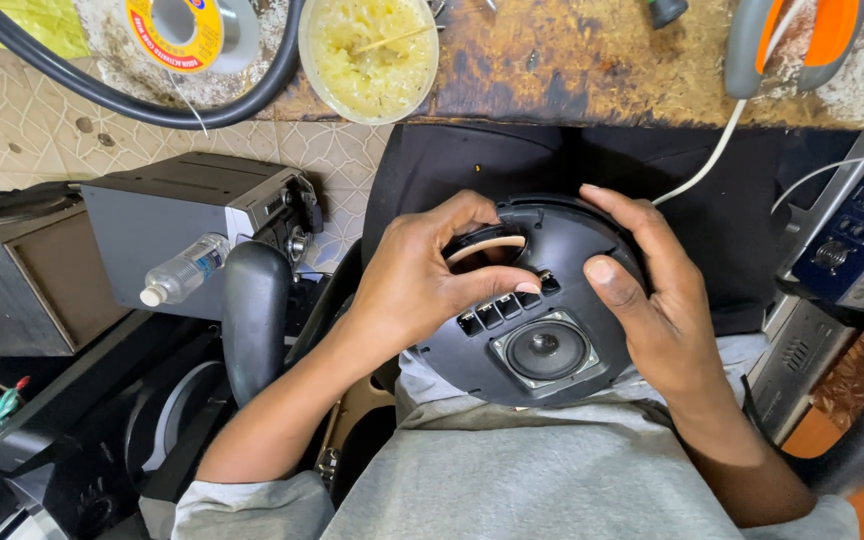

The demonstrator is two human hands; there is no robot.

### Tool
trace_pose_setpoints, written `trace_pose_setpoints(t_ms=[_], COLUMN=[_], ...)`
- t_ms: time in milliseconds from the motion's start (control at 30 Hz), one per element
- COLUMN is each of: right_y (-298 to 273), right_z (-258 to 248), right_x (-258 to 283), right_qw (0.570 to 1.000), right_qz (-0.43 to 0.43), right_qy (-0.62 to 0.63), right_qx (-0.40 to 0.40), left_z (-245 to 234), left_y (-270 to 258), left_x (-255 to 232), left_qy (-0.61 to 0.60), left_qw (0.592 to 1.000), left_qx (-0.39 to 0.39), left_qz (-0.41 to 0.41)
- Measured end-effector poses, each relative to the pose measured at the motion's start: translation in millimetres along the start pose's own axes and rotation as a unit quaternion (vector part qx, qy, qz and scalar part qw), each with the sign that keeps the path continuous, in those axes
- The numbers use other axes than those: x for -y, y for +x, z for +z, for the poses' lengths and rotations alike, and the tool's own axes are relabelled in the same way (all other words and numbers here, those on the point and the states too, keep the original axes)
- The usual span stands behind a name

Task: The person assembles a circular electronic device, likely a speaker, by fitting a handle into the casing and securing it. They then use a screwdriver to tighten screws around the device's perimeter and center while holding it on their lap.

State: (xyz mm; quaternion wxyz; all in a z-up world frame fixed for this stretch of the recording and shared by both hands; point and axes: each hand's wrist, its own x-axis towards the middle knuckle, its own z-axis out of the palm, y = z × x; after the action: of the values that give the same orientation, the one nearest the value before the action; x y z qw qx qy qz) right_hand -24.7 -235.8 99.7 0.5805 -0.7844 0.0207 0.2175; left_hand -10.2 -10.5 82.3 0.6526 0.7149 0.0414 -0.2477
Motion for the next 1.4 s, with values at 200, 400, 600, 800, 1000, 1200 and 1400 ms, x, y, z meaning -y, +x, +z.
trace_pose_setpoints(t_ms=[200,400,600,800,1000,1200,1400], right_y=[0,5,12,11,11,15,17], right_z=[1,0,-1,-3,-1,-2,-4], right_x=[4,1,-16,-16,-12,-12,-15], right_qw=[1.000,1.000,0.999,0.999,0.999,0.999,0.998], right_qz=[0.001,-0.002,0.009,0.007,0.016,0.024,0.037], right_qy=[-0.003,-0.001,0.032,0.032,0.036,0.040,0.046], right_qx=[0.000,0.001,0.012,0.012,0.020,0.023,0.026], left_z=[0,4,1,0,-5,-5,-2], left_y=[1,4,7,10,13,17,16], left_x=[3,11,6,25,-4,8,18], left_qy=[-0.031,-0.019,0.013,-0.023,-0.012,-0.052,-0.061], left_qw=[0.999,0.999,0.998,0.997,0.998,0.996,0.995], left_qx=[0.005,0.008,0.015,0.014,0.023,0.023,0.008], left_qz=[-0.034,-0.040,-0.057,-0.066,-0.056,-0.073,-0.079])
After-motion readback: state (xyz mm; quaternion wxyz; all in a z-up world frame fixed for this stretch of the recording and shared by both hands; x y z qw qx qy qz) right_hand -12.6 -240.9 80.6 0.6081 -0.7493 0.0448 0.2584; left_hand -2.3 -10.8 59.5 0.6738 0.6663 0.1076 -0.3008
